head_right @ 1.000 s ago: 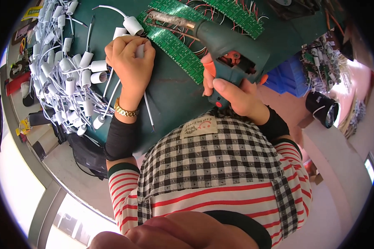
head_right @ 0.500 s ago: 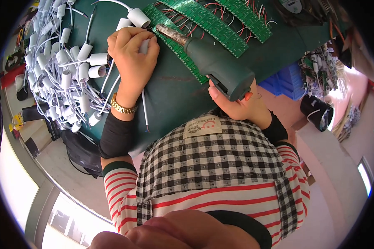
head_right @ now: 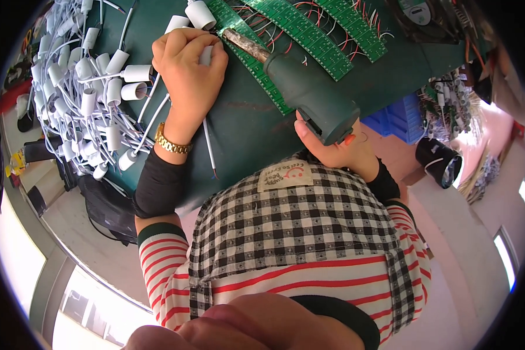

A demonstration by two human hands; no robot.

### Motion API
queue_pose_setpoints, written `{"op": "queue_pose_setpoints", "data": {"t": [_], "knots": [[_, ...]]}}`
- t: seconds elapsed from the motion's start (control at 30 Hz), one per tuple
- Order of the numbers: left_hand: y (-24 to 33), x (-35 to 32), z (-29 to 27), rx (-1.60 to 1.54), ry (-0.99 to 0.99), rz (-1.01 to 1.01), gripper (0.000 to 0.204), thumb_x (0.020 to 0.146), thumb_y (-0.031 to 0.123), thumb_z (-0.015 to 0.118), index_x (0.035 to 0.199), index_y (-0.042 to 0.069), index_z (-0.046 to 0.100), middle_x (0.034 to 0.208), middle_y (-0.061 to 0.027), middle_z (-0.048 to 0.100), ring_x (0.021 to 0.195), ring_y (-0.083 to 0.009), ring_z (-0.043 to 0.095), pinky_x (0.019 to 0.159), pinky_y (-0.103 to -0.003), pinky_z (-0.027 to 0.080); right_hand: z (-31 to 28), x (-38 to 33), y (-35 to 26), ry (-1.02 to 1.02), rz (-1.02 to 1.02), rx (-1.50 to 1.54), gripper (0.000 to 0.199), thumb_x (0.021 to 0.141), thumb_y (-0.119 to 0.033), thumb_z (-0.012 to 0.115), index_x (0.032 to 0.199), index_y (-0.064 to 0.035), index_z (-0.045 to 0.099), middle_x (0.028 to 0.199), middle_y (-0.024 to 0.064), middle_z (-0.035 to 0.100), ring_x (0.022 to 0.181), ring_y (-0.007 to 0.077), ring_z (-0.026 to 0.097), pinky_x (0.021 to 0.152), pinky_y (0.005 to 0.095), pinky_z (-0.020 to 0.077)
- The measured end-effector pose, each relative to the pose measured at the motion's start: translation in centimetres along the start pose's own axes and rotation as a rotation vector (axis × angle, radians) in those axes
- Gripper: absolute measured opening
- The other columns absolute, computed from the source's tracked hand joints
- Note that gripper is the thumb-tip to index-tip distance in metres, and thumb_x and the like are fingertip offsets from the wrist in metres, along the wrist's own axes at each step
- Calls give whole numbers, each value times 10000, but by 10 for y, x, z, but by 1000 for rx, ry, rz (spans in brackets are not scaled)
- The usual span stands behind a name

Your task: The person solders electrical components onto green PCB strips using a soldering gun.

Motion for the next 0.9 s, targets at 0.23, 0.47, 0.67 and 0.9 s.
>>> {"op": "queue_pose_setpoints", "data": {"t": [0.23, 0.47, 0.67, 0.9], "knots": [[0, 1, -3, 39, 6, 20, 85, 636, 78, 707, 706, 96, 663, 840, 37, 582, 879, -220, 498, 752, -361, 328, 0, 3, -2, -3, -88, 270, 351, 865, -201, 565, 1127, -10, 432, 788, 99, 516, 667, 182, 551, 616, 296, 471], [0, 1, -6, 62, -53, -25, 100, 651, 92, 719, 743, 113, 686, 875, 38, 616, 927, -240, 504, 789, -368, 363, -2, 5, -3, 88, -26, 486, 537, 858, -295, 575, 1250, 8, 369, 800, 101, 510, 674, 200, 554, 620, 314, 461], [1, 1, -7, 41, -6, 7, 67, 649, 86, 702, 701, 92, 661, 838, 31, 579, 885, -230, 503, 754, -373, 340, -4, 11, 4, 117, -46, 445, 520, 873, -273, 548, 1267, 17, 372, 804, 115, 513, 671, 212, 562, 621, 324, 468], [0, 1, -7, 62, -17, 13, 82, 660, 91, 696, 732, 100, 658, 866, 26, 580, 887, -234, 501, 759, -377, 343, -10, 14, 3, 121, -86, 563, 504, 879, -247, 532, 1262, 42, 377, 782, 125, 511, 644, 210, 565, 588, 306, 470]]}}
Point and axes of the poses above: each hand's wrist, its own x-axis towards the middle knuckle, its own z-axis out of the palm, y = z × x, the point moved 3 cm from there along x, towards the middle knuckle
